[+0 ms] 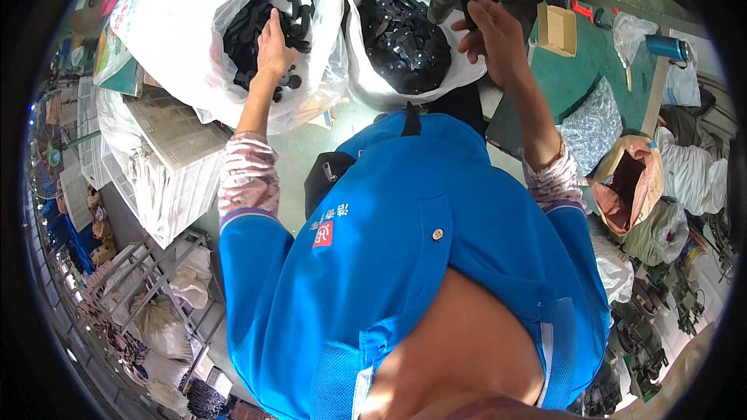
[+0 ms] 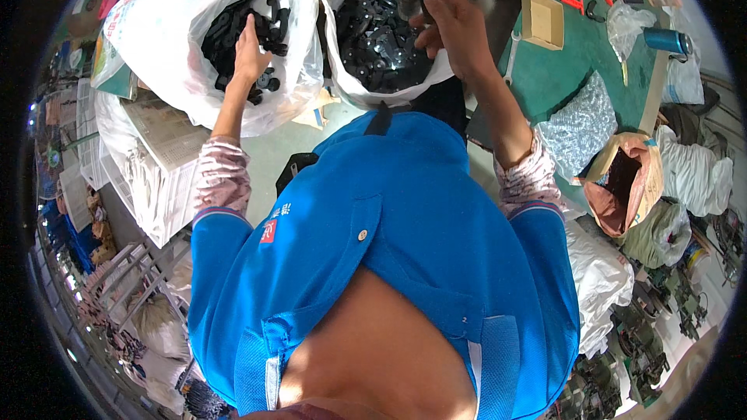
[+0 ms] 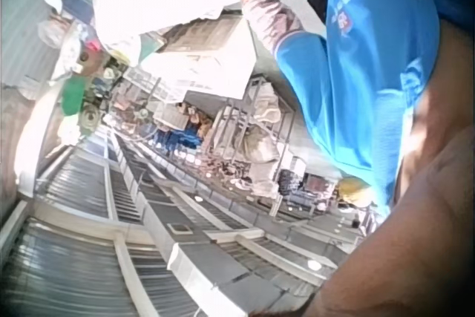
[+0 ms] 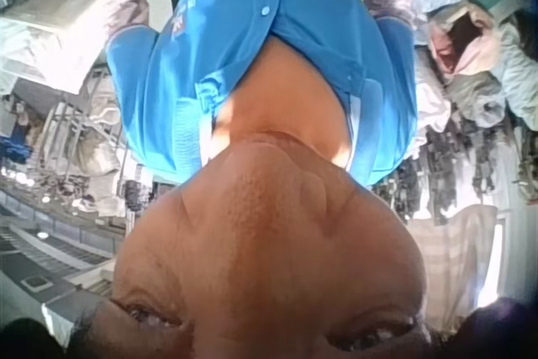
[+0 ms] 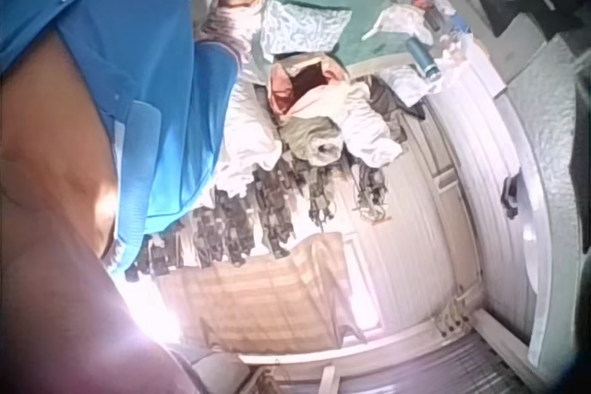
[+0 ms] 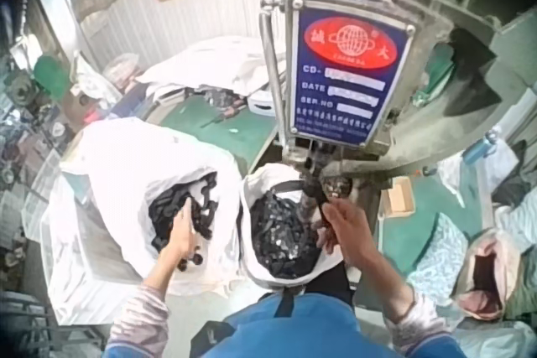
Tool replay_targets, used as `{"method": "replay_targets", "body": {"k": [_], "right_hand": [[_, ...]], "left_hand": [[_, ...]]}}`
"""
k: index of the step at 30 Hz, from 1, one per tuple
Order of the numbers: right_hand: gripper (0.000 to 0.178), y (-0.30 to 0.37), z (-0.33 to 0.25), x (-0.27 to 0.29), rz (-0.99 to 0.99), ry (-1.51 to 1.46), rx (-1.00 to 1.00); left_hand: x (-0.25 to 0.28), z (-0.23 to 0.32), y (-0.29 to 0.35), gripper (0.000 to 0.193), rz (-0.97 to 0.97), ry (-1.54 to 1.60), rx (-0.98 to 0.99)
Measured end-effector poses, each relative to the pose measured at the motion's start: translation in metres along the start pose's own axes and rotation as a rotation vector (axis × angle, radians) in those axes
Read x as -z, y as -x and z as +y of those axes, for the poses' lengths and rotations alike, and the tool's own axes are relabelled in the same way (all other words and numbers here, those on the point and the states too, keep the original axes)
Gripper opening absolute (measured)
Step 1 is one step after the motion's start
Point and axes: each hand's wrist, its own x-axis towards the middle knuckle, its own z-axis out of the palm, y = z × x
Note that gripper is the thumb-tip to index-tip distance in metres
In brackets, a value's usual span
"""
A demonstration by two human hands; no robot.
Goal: The person repeatedly picks small black plastic parts from a white sack and attaches them to a larger black component held in the other hand. The person continues this one-at-a-time assembly process throughout the clip, placing finished assemblies into a second sack.
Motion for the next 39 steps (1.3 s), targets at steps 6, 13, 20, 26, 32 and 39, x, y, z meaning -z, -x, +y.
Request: {"method": "replay_targets", "body": {"k": [6, 13, 20, 26, 32, 39], "right_hand": [[0.039, 0.009, -0.004, 0.002, 0.008, 0.027, -0.009], [0.037, 0.016, -0.026, -0.013, 0.001, 0.161, 0.045], [0.055, 0.030, 0.055, -0.023, -0.034, 0.626, 0.077], [0.053, 0.052, 0.098, -0.017, -0.103, 0.644, 0.033], [0.047, 0.051, 0.098, -0.025, -0.151, 0.623, 0.063], [0.043, 0.045, 0.103, -0.033, -0.199, 0.604, 0.122]], "left_hand": [[-0.010, -0.006, -0.051, 0.137, -0.321, -0.390, -0.138], [-0.018, -0.007, -0.099, 0.134, -0.509, -0.480, -0.091], [-0.008, -0.032, -0.052, 0.094, -0.357, -0.425, -0.458], [0.000, -0.031, -0.002, 0.063, -0.327, -0.510, -0.480], [-0.017, -0.048, 0.000, 0.035, -0.028, -0.377, -0.476], [0.038, -0.040, -0.022, 0.038, 0.418, 0.401, 0.050]]}}
